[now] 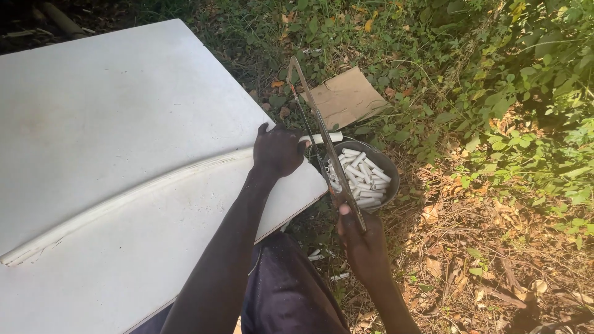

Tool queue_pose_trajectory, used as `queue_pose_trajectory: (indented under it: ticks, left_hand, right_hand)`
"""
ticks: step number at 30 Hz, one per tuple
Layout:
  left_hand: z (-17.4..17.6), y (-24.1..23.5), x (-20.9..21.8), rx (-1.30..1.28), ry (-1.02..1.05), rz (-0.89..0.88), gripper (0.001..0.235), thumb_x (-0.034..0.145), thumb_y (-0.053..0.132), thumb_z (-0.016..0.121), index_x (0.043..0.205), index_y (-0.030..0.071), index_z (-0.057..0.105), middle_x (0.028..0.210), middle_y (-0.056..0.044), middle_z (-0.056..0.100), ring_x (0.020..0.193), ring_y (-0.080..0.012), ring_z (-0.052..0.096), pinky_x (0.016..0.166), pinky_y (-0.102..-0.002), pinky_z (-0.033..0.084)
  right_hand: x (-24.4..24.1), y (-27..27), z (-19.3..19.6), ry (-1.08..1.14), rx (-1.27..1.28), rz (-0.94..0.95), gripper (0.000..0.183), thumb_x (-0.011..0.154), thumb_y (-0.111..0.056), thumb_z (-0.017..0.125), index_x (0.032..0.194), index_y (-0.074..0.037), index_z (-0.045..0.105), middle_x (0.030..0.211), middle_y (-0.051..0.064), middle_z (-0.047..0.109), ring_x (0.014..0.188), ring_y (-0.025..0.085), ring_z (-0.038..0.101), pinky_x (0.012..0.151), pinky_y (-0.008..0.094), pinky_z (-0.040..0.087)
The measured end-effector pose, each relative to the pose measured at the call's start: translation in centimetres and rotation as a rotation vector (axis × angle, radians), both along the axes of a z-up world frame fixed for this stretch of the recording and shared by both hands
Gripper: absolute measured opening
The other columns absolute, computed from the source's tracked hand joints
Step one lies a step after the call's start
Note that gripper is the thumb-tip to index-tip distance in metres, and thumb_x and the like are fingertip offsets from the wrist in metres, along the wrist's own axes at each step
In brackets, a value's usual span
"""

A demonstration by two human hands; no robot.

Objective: Cutting a white plastic pipe into small segments using a manual hacksaw and collecting them in a bucket.

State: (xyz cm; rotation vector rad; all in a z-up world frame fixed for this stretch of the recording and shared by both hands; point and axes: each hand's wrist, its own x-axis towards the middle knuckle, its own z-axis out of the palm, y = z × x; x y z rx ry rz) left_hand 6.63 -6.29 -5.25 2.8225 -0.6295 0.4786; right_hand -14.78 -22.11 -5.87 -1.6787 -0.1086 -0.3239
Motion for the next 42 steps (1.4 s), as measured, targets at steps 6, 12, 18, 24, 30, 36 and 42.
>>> queue_pose_trajectory:
  ticks: [6, 12, 18, 24, 30, 36, 42]
  left_hand:
    - [0.0, -0.1, -0.1, -0.033, -0.042, 0.004, 0.04, 0.099, 0.04, 0.043, 0.118, 0.015, 0.067, 0.109, -0.007, 0.074, 0.119, -0.0279, 0.059, 0.109, -0.056, 0.028]
    - [0.6, 0.0, -0.6, 0.043, -0.118, -0.006, 0.03, 0.098, 0.036, 0.049, 0.106, 0.017, 0.071, 0.106, -0.002, 0.073, 0.111, -0.0244, 0.062, 0.102, -0.053, 0.036]
    - [-1.2, 0.3, 0.3, 0.037, -0.163, -0.015, 0.031, 0.099, 0.037, 0.047, 0.108, 0.017, 0.069, 0.104, -0.002, 0.074, 0.112, -0.0234, 0.061, 0.098, -0.052, 0.035]
    - [-0.9, 0.1, -0.4, 0.013, -0.152, -0.006, 0.025, 0.098, 0.035, 0.052, 0.103, 0.018, 0.07, 0.098, -0.002, 0.075, 0.111, -0.0233, 0.062, 0.098, -0.051, 0.037]
    - [-0.1, 0.2, -0.7, -0.007, -0.126, 0.026, 0.026, 0.098, 0.036, 0.051, 0.108, 0.02, 0.069, 0.095, -0.004, 0.075, 0.105, -0.0237, 0.065, 0.098, -0.051, 0.036]
    - [-0.5, -0.1, -0.8, -0.015, -0.161, 0.005, 0.023, 0.098, 0.036, 0.053, 0.103, 0.02, 0.07, 0.09, -0.004, 0.075, 0.097, -0.0259, 0.068, 0.096, -0.052, 0.039]
    - [-0.2, -0.4, 0.1, -0.012, -0.165, 0.057, 0.03, 0.099, 0.037, 0.05, 0.106, 0.019, 0.073, 0.088, -0.007, 0.073, 0.087, -0.0253, 0.068, 0.093, -0.048, 0.039]
  right_hand:
    - [-2.2, -0.4, 0.0, 0.113, -0.125, -0.102, 0.044, 0.095, -0.044, 0.052, 0.068, -0.01, 0.061, 0.049, -0.001, 0.041, 0.04, 0.013, 0.038, 0.04, 0.032, 0.03]
    - [-0.1, -0.9, 0.5, 0.146, -0.083, -0.079, 0.047, 0.093, -0.047, 0.054, 0.065, -0.009, 0.056, 0.05, 0.001, 0.05, 0.036, 0.014, 0.048, 0.035, 0.029, 0.045]
    - [-1.5, -2.5, -0.4, 0.097, -0.159, -0.05, 0.053, 0.094, -0.052, 0.049, 0.058, -0.013, 0.05, 0.047, -0.002, 0.045, 0.034, 0.011, 0.039, 0.032, 0.027, 0.034]
    - [-1.6, -2.0, 0.0, 0.181, -0.105, -0.068, 0.056, 0.091, -0.051, 0.054, 0.051, -0.012, 0.049, 0.041, -0.001, 0.04, 0.031, 0.012, 0.035, 0.032, 0.029, 0.032]
    - [3.3, 0.2, 1.5, 0.282, -0.088, -0.109, 0.044, 0.095, -0.051, 0.053, 0.078, -0.011, 0.052, 0.057, 0.0, 0.047, 0.044, 0.013, 0.042, 0.041, 0.029, 0.04]
    - [-1.8, -2.0, -0.1, 0.206, -0.067, -0.072, 0.051, 0.093, -0.049, 0.056, 0.058, -0.013, 0.05, 0.046, -0.002, 0.041, 0.035, 0.011, 0.035, 0.036, 0.029, 0.032]
    - [-0.9, -2.7, 1.3, 0.24, -0.177, -0.084, 0.053, 0.092, -0.05, 0.054, 0.057, -0.011, 0.052, 0.046, 0.001, 0.046, 0.035, 0.015, 0.042, 0.038, 0.034, 0.046]
